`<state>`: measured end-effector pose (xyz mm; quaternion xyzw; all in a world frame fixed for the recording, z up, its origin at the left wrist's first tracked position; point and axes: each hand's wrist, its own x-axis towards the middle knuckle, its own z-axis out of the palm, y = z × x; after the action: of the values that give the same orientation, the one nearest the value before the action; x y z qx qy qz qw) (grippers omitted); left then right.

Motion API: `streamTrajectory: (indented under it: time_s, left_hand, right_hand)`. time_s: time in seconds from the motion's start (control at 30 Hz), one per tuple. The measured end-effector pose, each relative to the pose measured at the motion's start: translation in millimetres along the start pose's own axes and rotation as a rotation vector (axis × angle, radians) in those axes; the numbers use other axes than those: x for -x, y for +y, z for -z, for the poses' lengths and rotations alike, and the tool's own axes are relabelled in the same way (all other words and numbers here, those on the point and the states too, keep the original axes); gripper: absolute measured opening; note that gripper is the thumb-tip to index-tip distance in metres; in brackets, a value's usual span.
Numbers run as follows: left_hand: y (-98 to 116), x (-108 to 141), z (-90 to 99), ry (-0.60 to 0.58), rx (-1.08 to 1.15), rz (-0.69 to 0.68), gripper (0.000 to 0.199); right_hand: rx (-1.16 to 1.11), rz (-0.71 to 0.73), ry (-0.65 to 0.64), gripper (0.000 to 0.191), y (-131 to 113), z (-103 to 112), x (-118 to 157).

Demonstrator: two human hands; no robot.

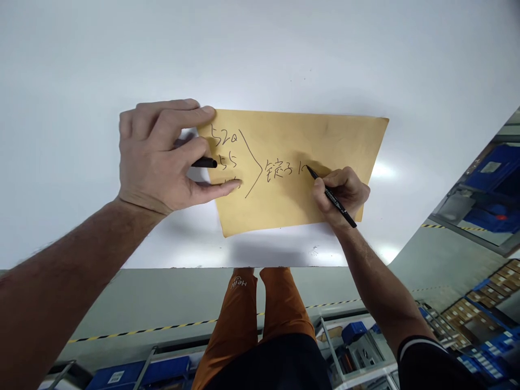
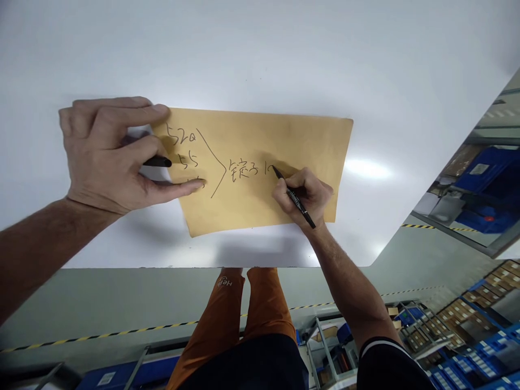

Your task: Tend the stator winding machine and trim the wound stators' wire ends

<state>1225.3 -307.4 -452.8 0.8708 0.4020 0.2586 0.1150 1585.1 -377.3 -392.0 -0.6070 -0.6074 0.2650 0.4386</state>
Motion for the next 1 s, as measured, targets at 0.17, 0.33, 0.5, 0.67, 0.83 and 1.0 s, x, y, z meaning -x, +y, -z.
streamTrajectory:
  time_s: [0.17, 0.33, 0.5, 0.67, 0.83, 1.0]
  left_hand:
    - [0.6, 0.3, 1.2, -0.013, 0.015, 0.013, 0.075]
    - [1.4, 0.3, 0.7, 0.014, 0.024, 0.009, 0.079]
    - [0.7, 0.8, 0.5, -0.026, 0.052, 0.052, 0.078]
    - [-2.4, 3.5, 4.2, -0.077, 0.045, 0.081, 0.081]
    - [-6.5, 4.6, 3.5, -0.064, 0.01, 0.032, 0.082]
    - [-6.2, 1.8, -0.2, 0.044, -0.001, -0.051, 0.075]
  right_hand:
    - [-0.033, 0.005, -0.008, 0.034, 1.4, 2.3, -0.6]
    - [-0.094, -0.07, 0.058, 0.032, 8.5, 16.4, -8.3]
    - [-0.081, -0.023, -0.05, 0.033, 14.7, 24.4, -10.8]
    - [-0.073, -0.052, -0.052, 0.033, 15.6, 21.6, -7.3]
    - [-0.074, -0.052, -0.046, 0.032, 16.4, 21.3, -8.2]
    - [-0.073, -0.061, -0.017, 0.032, 17.2, 20.8, -8.6]
